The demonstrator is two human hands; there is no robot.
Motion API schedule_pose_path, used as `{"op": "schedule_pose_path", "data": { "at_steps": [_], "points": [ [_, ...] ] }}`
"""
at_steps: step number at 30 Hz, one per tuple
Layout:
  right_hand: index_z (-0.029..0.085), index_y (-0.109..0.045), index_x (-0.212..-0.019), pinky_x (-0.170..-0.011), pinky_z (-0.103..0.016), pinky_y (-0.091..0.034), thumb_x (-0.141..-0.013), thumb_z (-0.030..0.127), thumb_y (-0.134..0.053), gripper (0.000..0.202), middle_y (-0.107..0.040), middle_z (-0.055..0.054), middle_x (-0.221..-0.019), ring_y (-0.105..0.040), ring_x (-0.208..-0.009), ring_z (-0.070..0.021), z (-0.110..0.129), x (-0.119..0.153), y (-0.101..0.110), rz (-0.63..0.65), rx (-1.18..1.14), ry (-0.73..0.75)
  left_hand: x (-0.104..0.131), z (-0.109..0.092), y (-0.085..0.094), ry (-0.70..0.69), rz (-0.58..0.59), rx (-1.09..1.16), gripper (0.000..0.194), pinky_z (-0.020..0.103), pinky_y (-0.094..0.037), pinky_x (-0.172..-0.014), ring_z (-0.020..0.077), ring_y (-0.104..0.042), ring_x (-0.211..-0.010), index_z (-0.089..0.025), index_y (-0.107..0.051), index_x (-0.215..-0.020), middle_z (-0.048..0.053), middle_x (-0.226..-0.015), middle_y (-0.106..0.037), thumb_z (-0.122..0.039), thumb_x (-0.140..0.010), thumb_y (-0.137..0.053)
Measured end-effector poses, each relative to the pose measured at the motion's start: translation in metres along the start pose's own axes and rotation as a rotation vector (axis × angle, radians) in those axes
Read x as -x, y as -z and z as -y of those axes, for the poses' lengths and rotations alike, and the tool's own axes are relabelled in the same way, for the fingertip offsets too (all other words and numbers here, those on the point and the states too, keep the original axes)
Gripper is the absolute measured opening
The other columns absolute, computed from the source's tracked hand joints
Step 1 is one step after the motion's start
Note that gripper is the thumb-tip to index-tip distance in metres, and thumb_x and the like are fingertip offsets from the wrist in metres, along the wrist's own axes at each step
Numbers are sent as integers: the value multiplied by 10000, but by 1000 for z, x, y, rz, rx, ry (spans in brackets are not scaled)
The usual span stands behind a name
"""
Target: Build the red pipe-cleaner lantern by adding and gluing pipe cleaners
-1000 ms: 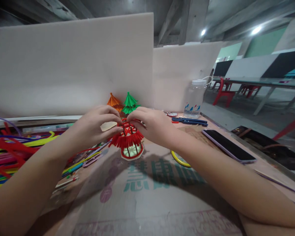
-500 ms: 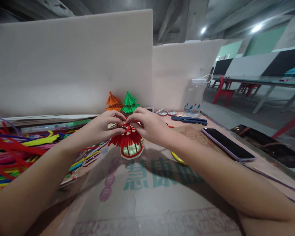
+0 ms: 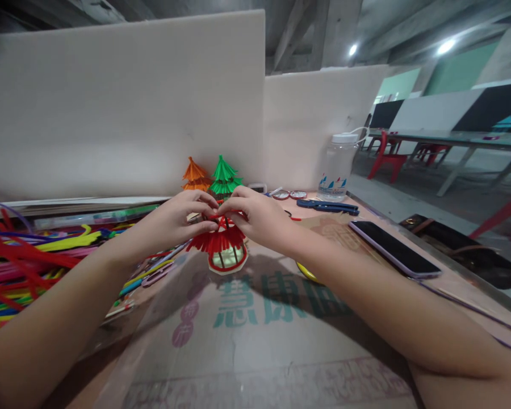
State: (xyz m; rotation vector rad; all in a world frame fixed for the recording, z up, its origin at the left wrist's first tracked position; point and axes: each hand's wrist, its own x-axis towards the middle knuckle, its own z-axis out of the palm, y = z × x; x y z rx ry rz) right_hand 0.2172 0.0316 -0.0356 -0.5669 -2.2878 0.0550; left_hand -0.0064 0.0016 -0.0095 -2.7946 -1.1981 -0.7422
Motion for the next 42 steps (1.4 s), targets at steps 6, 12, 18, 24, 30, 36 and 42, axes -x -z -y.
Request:
{"op": "schedule_pose_path", "data": {
  "at_steps": [6, 12, 18, 24, 30, 36, 42],
  "points": [
    [205, -736, -1024, -762, -301, -483, -945, 106, -534, 238, -623, -56, -997, -613, -858, -159, -2, 0, -1, -25, -7, -3, 0, 1, -1, 1, -1, 5, 235, 450, -495, -992, 256, -604, -1123, -203, -749, -924, 96, -1164, -667, -399, -942, -621],
    [190, -738, -1020, -766, -303, -482, -938, 82, -527, 251, -621, -60, -997, -613, -858, -159, -3, 0, 0, -10, 4, 7, 0, 2, 1, -8, 8, 14, 190, 437, -480, -1011, 249, -600, -1139, -208, -755, -940, 91, -1162, -665, -352, -940, -630],
    [202, -739, -1034, -769, -299, -487, -928, 60, -521, 281, -619, -56, -1018, -617, -881, -159, -1, 0, 0, 4, -23, -3, 2, 3, 7, 18, -89, 67, 198, 434, -481, -1001, 240, -612, -1111, -222, -741, -949, 74, -1120, -681, -374, -935, -617],
    [193, -727, -1018, -772, -288, -481, -914, 46, -529, 267, -622, -55, -1006, -612, -880, -154, -2, -1, 0, 12, -23, -2, 0, -4, 5, 15, -140, 60, 162, 432, -491, -958, 240, -622, -1063, -196, -732, -889, 77, -1074, -703, -304, -924, -615],
    [170, -697, -968, -740, -286, -473, -900, 90, -568, 167, -632, -56, -963, -611, -849, -160, -5, -1, 2, 3, -13, 2, 0, -1, 1, 21, -151, 41, 145, 422, -493, -951, 236, -624, -1055, -204, -732, -889, 65, -1068, -704, -288, -920, -618],
    [174, -712, -968, -730, -284, -478, -917, 99, -554, 183, -639, -56, -951, -622, -830, -155, -6, -1, 2, 19, -17, -7, -1, 0, 0, 16, -129, 40, 178, 421, -490, -970, 238, -627, -1070, -206, -742, -894, 68, -1088, -707, -285, -935, -589],
    [167, -709, -966, -740, -285, -483, -911, 94, -568, 167, -660, -60, -940, -630, -842, -162, -6, -2, 3, 7, -12, -29, -2, 0, 0, 16, -121, 51, 178, 433, -492, -977, 241, -630, -1070, -203, -743, -888, 69, -1081, -710, -267, -936, -584]
  ]
}}
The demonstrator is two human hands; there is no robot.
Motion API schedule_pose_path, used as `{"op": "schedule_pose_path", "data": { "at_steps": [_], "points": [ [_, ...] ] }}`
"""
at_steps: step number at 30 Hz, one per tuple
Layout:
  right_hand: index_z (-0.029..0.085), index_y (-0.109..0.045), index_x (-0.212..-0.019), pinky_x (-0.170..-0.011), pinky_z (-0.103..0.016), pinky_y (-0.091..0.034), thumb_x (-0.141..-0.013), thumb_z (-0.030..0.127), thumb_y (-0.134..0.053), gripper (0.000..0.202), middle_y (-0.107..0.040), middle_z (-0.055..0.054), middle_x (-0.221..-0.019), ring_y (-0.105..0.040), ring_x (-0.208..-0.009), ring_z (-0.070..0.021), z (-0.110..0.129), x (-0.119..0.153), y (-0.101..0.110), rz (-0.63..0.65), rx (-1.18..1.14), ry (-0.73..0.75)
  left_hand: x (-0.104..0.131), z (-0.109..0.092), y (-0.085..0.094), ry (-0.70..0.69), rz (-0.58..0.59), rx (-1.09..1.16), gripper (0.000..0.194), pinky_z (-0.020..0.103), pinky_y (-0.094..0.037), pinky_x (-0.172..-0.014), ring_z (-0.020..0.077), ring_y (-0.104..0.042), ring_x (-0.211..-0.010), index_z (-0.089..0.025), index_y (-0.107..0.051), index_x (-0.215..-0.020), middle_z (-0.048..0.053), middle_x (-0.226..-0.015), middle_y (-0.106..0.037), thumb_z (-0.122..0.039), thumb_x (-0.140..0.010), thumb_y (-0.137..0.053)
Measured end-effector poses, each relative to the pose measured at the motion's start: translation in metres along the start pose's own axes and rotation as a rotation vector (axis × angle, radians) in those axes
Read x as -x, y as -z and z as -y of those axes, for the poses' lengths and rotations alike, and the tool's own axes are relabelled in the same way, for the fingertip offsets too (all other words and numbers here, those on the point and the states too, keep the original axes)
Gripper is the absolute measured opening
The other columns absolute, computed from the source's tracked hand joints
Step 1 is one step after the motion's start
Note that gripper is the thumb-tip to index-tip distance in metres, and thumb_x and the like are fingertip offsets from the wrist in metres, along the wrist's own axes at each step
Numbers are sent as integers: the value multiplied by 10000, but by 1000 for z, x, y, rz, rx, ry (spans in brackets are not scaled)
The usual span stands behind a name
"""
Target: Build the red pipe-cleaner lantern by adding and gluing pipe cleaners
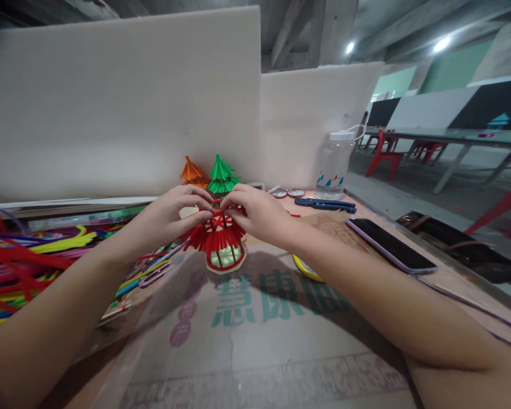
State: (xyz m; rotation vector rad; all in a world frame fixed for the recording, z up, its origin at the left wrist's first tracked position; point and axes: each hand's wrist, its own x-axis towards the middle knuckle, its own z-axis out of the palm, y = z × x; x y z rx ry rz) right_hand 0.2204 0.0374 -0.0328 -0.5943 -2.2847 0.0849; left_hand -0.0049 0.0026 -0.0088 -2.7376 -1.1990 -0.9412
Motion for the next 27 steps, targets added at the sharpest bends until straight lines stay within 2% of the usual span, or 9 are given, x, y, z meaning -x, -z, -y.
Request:
{"op": "schedule_pose_path", "data": {
  "at_steps": [7, 13, 22, 27],
  "points": [
    [152, -721, -960, -730, -282, -474, -914, 96, -585, 154, -662, -62, -934, -625, -827, -161, 0, 1, 1, -7, 11, 8, 3, 7, 1, -41, 61, -16, 182, 456, -477, -1026, 263, -599, -1158, -216, -766, -990, 88, -1192, -674, -336, -919, -649],
    [168, -724, -965, -750, -288, -474, -925, 96, -571, 174, -657, -57, -939, -623, -856, -165, -1, 1, 0, 3, 14, 20, 3, 4, -1, -28, 50, -6, 164, 425, -493, -1001, 238, -615, -1125, -215, -762, -918, 80, -1177, -676, -331, -927, -645],
    [191, -706, -969, -773, -296, -485, -921, 85, -549, 195, -640, -48, -961, -618, -864, -160, -2, 2, -4, -1, -9, 24, 4, 9, 3, -29, 36, -32, 229, 441, -484, -1012, 253, -608, -1143, -236, -767, -963, 72, -1180, -677, -410, -942, -621],
    [184, -715, -976, -747, -293, -476, -947, 135, -541, 183, -642, -55, -940, -616, -851, -166, -1, 2, -9, -32, -14, 25, 4, 9, 1, -43, 67, -35, 285, 451, -483, -1026, 268, -590, -1187, -228, -771, -1014, 94, -1236, -657, -465, -928, -637]
  ]
}}
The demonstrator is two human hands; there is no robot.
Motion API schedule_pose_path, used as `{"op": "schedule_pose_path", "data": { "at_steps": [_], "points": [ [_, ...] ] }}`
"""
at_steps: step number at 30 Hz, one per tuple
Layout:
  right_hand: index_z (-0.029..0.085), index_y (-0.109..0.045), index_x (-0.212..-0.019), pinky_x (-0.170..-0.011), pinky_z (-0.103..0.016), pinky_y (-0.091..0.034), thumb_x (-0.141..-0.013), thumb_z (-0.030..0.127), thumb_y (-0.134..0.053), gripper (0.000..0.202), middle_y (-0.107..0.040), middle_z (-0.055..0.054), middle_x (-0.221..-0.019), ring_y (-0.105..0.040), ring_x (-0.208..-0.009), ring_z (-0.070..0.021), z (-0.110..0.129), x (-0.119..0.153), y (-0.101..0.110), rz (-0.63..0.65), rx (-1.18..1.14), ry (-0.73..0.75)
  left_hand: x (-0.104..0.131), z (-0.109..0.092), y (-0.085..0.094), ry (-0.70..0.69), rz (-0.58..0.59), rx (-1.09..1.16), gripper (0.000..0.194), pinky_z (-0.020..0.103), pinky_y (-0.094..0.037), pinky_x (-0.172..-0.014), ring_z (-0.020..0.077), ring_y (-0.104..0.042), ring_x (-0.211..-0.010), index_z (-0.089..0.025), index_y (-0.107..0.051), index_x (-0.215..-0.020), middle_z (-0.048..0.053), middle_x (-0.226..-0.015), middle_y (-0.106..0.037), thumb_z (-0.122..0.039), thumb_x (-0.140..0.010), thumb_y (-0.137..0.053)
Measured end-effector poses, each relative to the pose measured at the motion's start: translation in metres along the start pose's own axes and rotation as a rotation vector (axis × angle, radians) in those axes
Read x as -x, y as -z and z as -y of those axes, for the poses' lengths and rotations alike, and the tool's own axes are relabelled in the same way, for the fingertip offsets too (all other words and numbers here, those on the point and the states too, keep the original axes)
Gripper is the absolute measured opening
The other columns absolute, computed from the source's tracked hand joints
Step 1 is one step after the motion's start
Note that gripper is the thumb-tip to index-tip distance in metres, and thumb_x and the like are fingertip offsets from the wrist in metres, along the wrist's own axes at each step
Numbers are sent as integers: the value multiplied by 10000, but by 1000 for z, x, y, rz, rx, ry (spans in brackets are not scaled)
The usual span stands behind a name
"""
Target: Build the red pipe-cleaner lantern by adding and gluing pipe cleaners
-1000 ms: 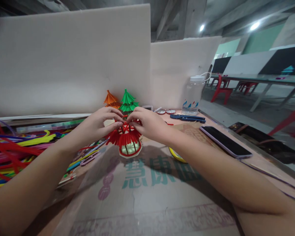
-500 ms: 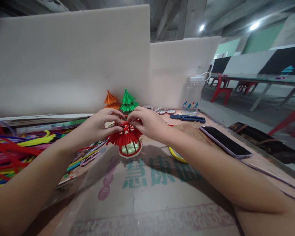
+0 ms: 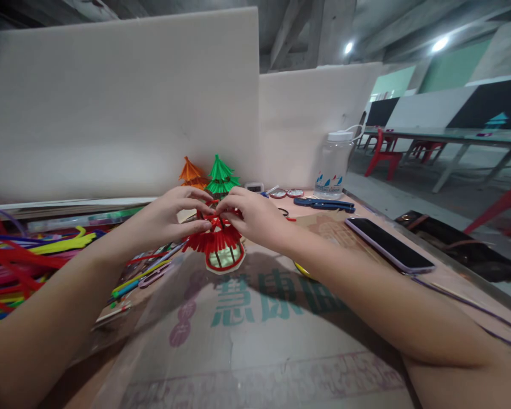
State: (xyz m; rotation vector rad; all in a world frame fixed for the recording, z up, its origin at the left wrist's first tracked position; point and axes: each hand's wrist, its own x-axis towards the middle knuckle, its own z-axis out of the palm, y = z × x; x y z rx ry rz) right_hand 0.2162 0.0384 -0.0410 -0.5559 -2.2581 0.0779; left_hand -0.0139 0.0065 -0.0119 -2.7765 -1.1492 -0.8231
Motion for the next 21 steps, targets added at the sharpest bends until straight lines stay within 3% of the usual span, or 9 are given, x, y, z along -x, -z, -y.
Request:
{"op": "schedule_pose_path", "data": {
  "at_steps": [8, 12, 17, 21],
  "points": [
    [178, -721, -969, -768, -298, -474, -948, 142, -545, 181, -617, -61, -971, -612, -862, -169, 5, -1, 3, 25, 6, -40, -3, -7, -18, 2, -56, -48, 241, 492, -440, -1099, 295, -547, -1270, -205, -771, -1038, 130, -1310, -615, -380, -934, -643],
    [189, -719, -966, -773, -294, -476, -931, 112, -550, 189, -611, -51, -979, -611, -859, -161, 4, -1, 5, 41, 12, -56, -3, -9, -12, 36, -38, -10, 221, 500, -444, -1102, 297, -549, -1274, -246, -775, -990, 98, -1298, -640, -420, -901, -674],
    [182, -714, -960, -769, -283, -471, -910, 66, -542, 214, -614, -48, -958, -607, -860, -157, 3, -1, 4, 29, 21, -31, -1, -10, 4, 126, -101, 46, 299, 502, -451, -1104, 284, -584, -1242, -234, -776, -914, 86, -1280, -660, -429, -951, -552],
    [177, -719, -961, -760, -279, -467, -912, 62, -538, 220, -618, -49, -946, -609, -856, -158, 3, -1, 4, 23, 15, -37, -2, -10, 0, 96, -120, -6, 242, 495, -461, -1083, 291, -598, -1215, -219, -779, -899, 98, -1228, -684, -412, -904, -632]
  ]
}}
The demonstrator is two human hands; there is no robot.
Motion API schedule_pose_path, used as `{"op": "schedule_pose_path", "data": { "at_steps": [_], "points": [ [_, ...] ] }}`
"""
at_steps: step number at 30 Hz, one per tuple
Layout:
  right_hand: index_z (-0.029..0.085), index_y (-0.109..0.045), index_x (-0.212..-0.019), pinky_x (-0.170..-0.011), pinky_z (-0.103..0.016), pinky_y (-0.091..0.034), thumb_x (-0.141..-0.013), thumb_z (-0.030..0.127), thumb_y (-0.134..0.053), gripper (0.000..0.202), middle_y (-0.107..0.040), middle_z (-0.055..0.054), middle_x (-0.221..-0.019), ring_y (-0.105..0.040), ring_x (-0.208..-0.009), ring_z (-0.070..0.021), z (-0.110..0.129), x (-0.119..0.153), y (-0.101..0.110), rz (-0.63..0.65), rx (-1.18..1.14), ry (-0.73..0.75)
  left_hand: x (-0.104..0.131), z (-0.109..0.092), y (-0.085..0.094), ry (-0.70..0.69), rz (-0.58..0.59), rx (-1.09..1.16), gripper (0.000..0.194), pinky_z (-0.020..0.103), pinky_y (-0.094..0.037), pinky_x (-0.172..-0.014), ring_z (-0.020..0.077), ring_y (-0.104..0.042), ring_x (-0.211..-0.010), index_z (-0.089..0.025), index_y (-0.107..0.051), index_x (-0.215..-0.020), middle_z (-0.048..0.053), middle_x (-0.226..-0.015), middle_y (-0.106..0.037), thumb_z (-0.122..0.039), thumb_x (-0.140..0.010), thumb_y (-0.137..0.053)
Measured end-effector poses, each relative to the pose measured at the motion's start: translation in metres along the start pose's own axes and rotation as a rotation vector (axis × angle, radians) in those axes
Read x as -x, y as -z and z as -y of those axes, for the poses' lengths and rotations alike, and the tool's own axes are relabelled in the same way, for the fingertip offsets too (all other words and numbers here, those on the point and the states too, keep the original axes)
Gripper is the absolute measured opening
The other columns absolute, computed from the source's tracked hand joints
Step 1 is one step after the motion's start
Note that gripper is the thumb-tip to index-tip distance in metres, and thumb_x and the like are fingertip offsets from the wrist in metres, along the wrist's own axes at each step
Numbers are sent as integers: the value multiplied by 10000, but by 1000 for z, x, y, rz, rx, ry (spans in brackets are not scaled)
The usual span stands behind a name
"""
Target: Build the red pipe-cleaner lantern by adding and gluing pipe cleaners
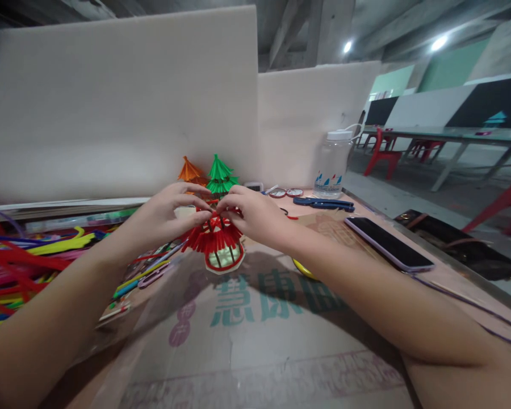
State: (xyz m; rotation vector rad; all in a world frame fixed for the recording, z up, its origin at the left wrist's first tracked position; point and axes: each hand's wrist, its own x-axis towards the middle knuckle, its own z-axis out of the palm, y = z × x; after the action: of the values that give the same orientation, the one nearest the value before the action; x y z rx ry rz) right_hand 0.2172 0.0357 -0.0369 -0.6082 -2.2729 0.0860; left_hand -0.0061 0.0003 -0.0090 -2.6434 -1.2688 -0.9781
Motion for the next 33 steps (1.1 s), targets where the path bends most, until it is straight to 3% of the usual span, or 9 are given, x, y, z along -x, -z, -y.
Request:
{"op": "schedule_pose_path", "data": {
  "at_steps": [5, 12, 33],
  "points": [
    [182, -716, -958, -744, -273, -465, -940, 123, -559, 169, -618, -47, -964, -611, -833, -149, 0, 0, 0, 5, -6, -8, 0, 0, -17, -67, -44, -77, 212, 487, -447, -1089, 293, -562, -1261, -212, -788, -938, 114, -1275, -661, -389, -895, -678],
    [182, -710, -969, -774, -292, -467, -945, 131, -540, 179, -623, -55, -977, -612, -874, -167, -1, 0, 0, 12, -1, -12, 1, -2, -30, -35, -122, -92, 118, 494, -452, -1081, 284, -570, -1246, -214, -774, -891, 104, -1282, -660, -299, -877, -694],
    [196, -676, -924, -761, -280, -449, -904, 95, -556, 159, -619, -40, -959, -599, -861, -163, -1, 0, 1, 0, -4, -8, 1, -4, -29, 0, -69, -52, 100, 490, -463, -1061, 273, -594, -1217, -219, -754, -868, 88, -1273, -665, -289, -879, -684]
  ]
}}
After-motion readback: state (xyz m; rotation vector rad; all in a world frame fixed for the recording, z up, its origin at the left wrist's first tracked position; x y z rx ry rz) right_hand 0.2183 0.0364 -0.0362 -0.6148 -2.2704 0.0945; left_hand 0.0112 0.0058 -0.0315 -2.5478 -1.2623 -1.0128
